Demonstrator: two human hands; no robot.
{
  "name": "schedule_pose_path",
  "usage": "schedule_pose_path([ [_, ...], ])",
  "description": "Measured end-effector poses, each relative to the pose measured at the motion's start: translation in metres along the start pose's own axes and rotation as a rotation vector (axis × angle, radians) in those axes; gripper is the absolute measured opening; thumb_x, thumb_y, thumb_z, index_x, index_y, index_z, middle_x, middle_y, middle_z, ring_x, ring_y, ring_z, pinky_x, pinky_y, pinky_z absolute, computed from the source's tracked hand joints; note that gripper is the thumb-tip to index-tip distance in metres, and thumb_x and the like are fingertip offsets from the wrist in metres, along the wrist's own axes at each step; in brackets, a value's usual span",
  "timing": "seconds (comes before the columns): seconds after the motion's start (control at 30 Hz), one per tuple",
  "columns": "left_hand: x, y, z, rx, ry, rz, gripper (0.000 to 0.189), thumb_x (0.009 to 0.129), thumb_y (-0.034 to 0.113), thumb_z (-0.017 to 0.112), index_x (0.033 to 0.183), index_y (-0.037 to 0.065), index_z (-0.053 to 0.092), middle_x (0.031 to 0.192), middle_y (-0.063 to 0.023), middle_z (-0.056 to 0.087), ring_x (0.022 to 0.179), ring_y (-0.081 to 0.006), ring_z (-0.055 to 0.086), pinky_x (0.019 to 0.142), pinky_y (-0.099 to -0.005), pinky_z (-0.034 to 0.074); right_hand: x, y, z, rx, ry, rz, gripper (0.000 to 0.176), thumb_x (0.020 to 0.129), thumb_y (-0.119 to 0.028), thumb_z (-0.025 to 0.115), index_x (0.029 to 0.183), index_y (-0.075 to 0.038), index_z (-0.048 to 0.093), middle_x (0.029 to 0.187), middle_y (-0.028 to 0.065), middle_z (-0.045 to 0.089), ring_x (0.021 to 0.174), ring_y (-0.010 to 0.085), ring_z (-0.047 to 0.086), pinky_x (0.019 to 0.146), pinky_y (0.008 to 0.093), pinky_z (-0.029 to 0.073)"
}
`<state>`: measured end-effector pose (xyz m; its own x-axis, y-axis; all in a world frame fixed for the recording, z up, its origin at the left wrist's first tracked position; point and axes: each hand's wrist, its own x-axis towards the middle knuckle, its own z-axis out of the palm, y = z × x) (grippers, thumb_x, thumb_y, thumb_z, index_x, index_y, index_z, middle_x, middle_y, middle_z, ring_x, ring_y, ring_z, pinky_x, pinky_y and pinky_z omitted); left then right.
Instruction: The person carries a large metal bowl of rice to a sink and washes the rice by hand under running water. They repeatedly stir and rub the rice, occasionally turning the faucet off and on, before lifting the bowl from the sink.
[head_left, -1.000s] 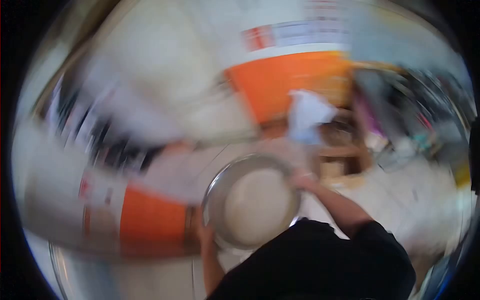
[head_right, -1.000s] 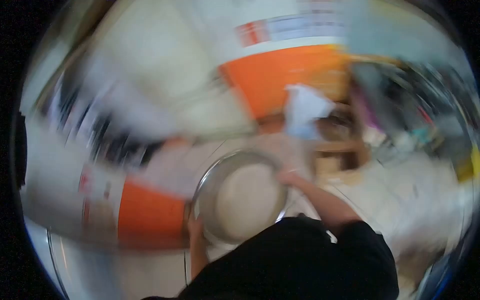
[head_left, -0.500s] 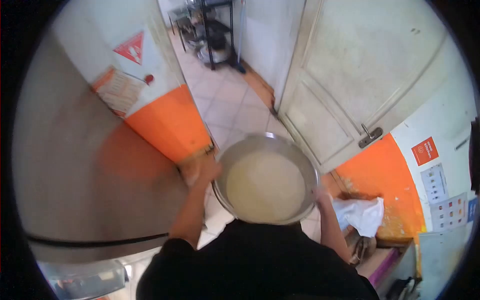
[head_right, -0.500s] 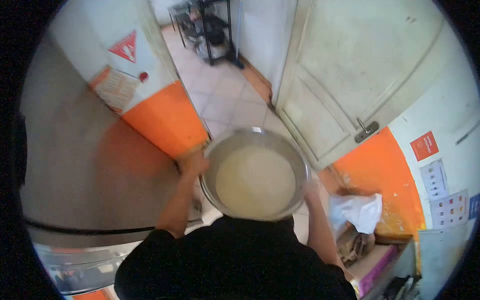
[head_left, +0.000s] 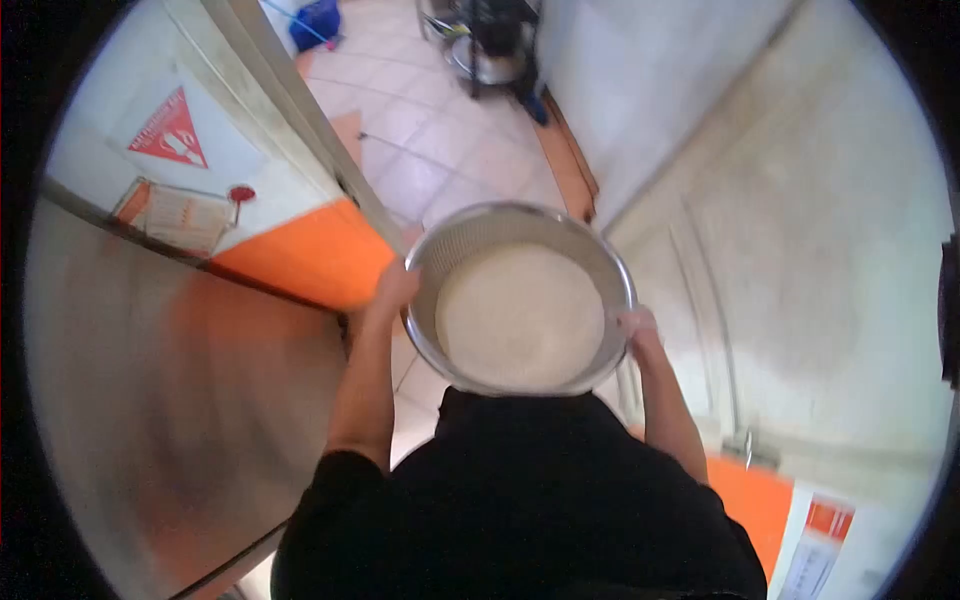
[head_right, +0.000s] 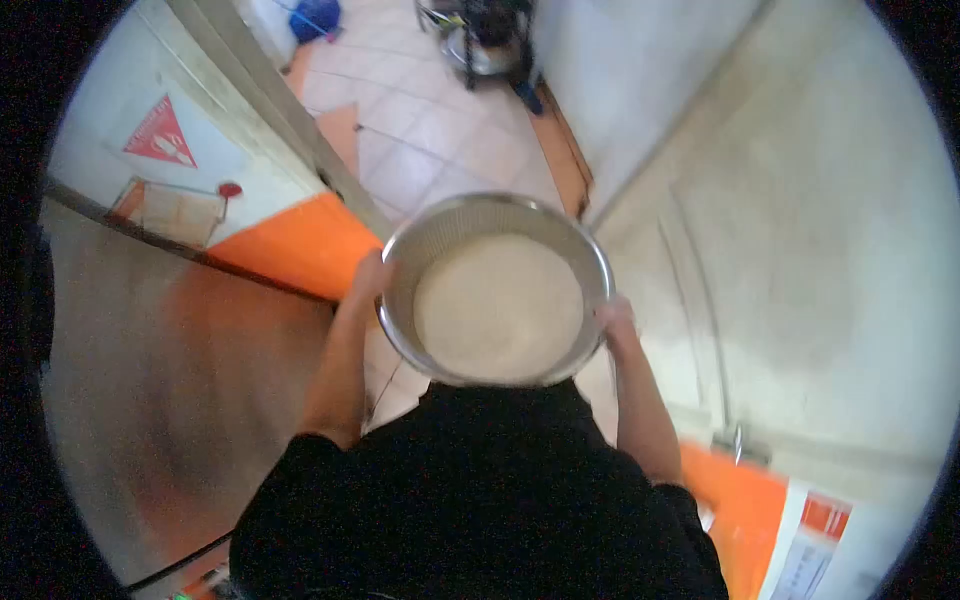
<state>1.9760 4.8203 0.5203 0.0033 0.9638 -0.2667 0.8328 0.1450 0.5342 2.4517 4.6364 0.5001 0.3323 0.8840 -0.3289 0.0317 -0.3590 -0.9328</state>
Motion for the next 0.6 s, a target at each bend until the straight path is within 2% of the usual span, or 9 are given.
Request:
schedule_pose_path([
  [0.07, 0.034, 0.025, -0.008, -0.039, 0.107, -0.053, 0.047, 0.092, 0.032, 0.062, 0.119, -0.006, 0.063, 0.113, -0.0313, 0.067, 0.109, -0.0463, 0.065, 0.095, -0.0509, 0.051, 0.065, -0.069, 0.011, -0.544, 0.075, 0.110, 0.012, 0.082, -0.014, 0.067, 0.083, -0.002, 0.066, 0.072, 0.0008, 0.058, 0.068, 0.0140, 0.054, 0.060, 0.0349, 0.045],
  [0.17, 0.066, 0.046, -0.011, -0.139, 0.104, -0.226, 0.047, 0.092, 0.030, 0.060, 0.125, -0.002, 0.062, 0.116, -0.0295, 0.067, 0.111, -0.0459, 0.065, 0.095, -0.0506, 0.051, 0.168, -0.095, 0.005, -0.228, -0.170, 0.039, 0.012, 0.083, -0.015, 0.067, 0.080, -0.003, 0.066, 0.071, 0.0015, 0.057, 0.067, 0.0138, 0.054, 0.060, 0.0352, 0.045],
  [0.27, 0.127, 0.059, -0.001, -0.248, 0.188, -0.206, 0.045, 0.090, 0.027, 0.058, 0.127, 0.004, 0.063, 0.117, -0.0301, 0.067, 0.111, -0.0460, 0.064, 0.096, -0.0502, 0.050, 0.278, -0.081, -0.006, -0.578, -0.143, 0.009, 0.015, 0.081, -0.016, 0.073, 0.083, -0.002, 0.067, 0.074, 0.0022, 0.059, 0.070, 0.0160, 0.056, 0.063, 0.0360, 0.047],
  [0.37, 0.180, 0.076, -0.016, -0.329, 0.109, -0.293, 0.048, 0.088, 0.027, 0.059, 0.129, 0.002, 0.062, 0.116, -0.0307, 0.067, 0.111, -0.0453, 0.064, 0.097, -0.0500, 0.050, 0.365, -0.066, 0.007, -0.438, -0.129, -0.037, 0.013, 0.081, -0.013, 0.071, 0.089, -0.004, 0.065, 0.079, 0.0041, 0.060, 0.075, 0.0183, 0.058, 0.067, 0.0374, 0.049],
  [0.47, 0.291, 0.043, 0.009, -0.304, 0.044, -0.387, 0.049, 0.086, 0.026, 0.060, 0.125, -0.002, 0.063, 0.116, -0.0318, 0.067, 0.112, -0.0450, 0.065, 0.096, -0.0494, 0.051, 0.397, -0.150, 0.058, -0.127, -0.331, 0.025, 0.008, 0.078, -0.008, 0.060, 0.070, -0.007, 0.061, 0.072, 0.0026, 0.058, 0.070, 0.0155, 0.055, 0.062, 0.0295, 0.044],
  [0.5, 0.328, 0.060, -0.003, -0.321, 0.056, -0.352, 0.049, 0.086, 0.026, 0.060, 0.125, -0.002, 0.063, 0.116, -0.0318, 0.067, 0.112, -0.0450, 0.065, 0.096, -0.0494, 0.051, 0.431, -0.142, 0.058, -0.072, -0.246, 0.073, 0.012, 0.077, -0.008, 0.058, 0.065, -0.008, 0.060, 0.069, 0.0026, 0.056, 0.068, 0.0141, 0.054, 0.058, 0.0294, 0.040],
  [0.53, 0.351, 0.080, -0.024, -0.297, 0.066, -0.332, 0.048, 0.085, 0.025, 0.059, 0.122, -0.004, 0.063, 0.116, -0.0325, 0.067, 0.111, -0.0453, 0.065, 0.096, -0.0492, 0.051, 0.531, -0.047, 0.038, -0.651, -0.080, 0.162, 0.023, 0.078, -0.018, 0.071, 0.088, 0.003, 0.069, 0.083, 0.0110, 0.068, 0.078, 0.0241, 0.063, 0.068, 0.0424, 0.050],
  [0.57, 0.367, 0.094, -0.037, -0.265, 0.064, -0.331, 0.047, 0.085, 0.025, 0.058, 0.119, -0.006, 0.063, 0.115, -0.0332, 0.066, 0.110, -0.0455, 0.065, 0.095, -0.0490, 0.051, 0.505, -0.136, 0.071, -0.757, -0.051, 0.106, 0.012, 0.078, -0.015, 0.066, 0.071, -0.006, 0.065, 0.071, 0.0049, 0.060, 0.066, 0.0218, 0.057, 0.057, 0.0382, 0.044],
  [0.6, 0.392, 0.115, -0.048, -0.273, 0.060, -0.316, 0.044, 0.085, 0.023, 0.057, 0.116, -0.008, 0.062, 0.113, -0.0345, 0.066, 0.108, -0.0461, 0.066, 0.094, -0.0486, 0.052, 0.528, -0.136, 0.062, -0.615, -0.042, 0.131, 0.013, 0.079, -0.016, 0.066, 0.073, -0.004, 0.067, 0.072, 0.0062, 0.062, 0.068, 0.0232, 0.059, 0.058, 0.0398, 0.046],
])
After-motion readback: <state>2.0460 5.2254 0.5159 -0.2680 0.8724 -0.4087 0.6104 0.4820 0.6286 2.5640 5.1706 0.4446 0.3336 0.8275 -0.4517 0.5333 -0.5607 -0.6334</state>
